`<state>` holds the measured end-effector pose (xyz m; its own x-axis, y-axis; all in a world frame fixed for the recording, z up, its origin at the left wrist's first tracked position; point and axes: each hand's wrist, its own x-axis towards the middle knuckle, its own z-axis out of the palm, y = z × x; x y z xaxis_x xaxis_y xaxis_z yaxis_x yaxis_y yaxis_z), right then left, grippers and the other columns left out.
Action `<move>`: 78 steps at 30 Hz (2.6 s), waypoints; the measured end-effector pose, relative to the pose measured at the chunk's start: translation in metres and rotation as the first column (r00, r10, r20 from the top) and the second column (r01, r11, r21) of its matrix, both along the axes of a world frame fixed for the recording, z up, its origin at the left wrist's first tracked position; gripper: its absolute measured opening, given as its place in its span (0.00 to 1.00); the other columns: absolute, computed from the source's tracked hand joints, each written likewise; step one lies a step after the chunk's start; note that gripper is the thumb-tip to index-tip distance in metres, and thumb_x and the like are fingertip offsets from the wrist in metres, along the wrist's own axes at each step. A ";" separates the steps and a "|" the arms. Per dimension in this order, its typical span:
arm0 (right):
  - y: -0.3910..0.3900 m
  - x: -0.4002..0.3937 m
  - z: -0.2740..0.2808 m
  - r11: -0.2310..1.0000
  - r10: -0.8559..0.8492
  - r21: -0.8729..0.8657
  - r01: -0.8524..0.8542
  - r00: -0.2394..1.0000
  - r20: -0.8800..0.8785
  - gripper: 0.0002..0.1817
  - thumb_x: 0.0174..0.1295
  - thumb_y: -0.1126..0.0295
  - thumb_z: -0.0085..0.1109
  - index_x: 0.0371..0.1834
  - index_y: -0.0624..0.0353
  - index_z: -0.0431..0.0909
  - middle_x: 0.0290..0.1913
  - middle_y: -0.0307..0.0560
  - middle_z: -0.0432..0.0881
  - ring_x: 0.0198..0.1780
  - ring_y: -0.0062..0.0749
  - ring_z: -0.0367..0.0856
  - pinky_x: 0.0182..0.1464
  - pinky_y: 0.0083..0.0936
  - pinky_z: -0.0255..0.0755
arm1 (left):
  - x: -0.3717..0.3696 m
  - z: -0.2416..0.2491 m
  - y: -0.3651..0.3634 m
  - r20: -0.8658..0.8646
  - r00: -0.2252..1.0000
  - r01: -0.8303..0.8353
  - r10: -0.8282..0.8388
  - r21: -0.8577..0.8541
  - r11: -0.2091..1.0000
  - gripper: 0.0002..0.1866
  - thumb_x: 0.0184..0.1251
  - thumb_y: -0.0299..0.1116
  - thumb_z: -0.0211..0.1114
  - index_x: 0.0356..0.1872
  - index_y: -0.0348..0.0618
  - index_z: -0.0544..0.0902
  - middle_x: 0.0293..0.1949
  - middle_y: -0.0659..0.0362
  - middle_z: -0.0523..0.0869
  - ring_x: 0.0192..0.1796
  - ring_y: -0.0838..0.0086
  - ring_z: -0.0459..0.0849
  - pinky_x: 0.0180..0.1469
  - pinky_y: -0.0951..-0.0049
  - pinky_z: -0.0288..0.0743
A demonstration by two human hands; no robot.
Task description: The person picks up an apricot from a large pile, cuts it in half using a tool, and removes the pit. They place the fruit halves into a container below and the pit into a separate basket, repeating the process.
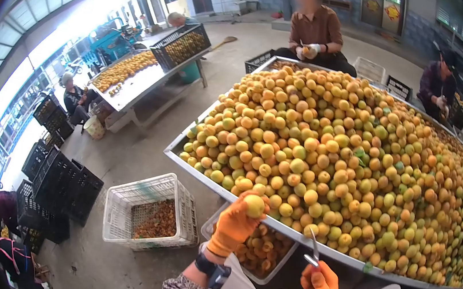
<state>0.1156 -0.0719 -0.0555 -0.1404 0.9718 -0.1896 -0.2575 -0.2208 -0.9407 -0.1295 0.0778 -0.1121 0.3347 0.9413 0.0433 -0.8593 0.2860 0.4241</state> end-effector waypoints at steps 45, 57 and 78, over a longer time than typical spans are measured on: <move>0.012 0.005 -0.039 0.998 0.063 -0.024 -0.062 0.997 0.033 0.19 0.74 0.55 0.51 0.41 0.61 0.78 0.24 0.32 0.73 0.27 0.15 0.68 0.28 0.19 0.64 | 0.087 -0.006 -0.095 -0.421 0.907 0.078 -0.007 0.152 0.985 0.33 0.64 0.48 0.68 0.61 0.37 0.66 0.48 0.52 0.80 0.50 0.62 0.82 0.57 0.62 0.77; -0.040 0.102 -0.018 0.915 -0.401 0.360 0.181 0.503 0.765 0.13 0.73 0.61 0.53 0.37 0.62 0.76 0.21 0.34 0.74 0.21 0.14 0.67 0.23 0.16 0.59 | 0.115 -0.006 -0.057 -0.044 0.940 0.341 -0.338 0.113 0.933 0.33 0.61 0.53 0.67 0.61 0.43 0.71 0.44 0.55 0.76 0.49 0.63 0.73 0.60 0.60 0.66; -0.052 0.049 -0.020 0.996 -0.090 0.005 0.091 0.995 -0.042 0.23 0.74 0.49 0.48 0.38 0.62 0.73 0.22 0.33 0.66 0.24 0.14 0.59 0.26 0.17 0.54 | 0.164 0.009 -0.108 0.091 0.894 0.437 -0.439 0.042 0.898 0.36 0.66 0.52 0.64 0.67 0.42 0.63 0.54 0.52 0.77 0.62 0.57 0.74 0.72 0.48 0.57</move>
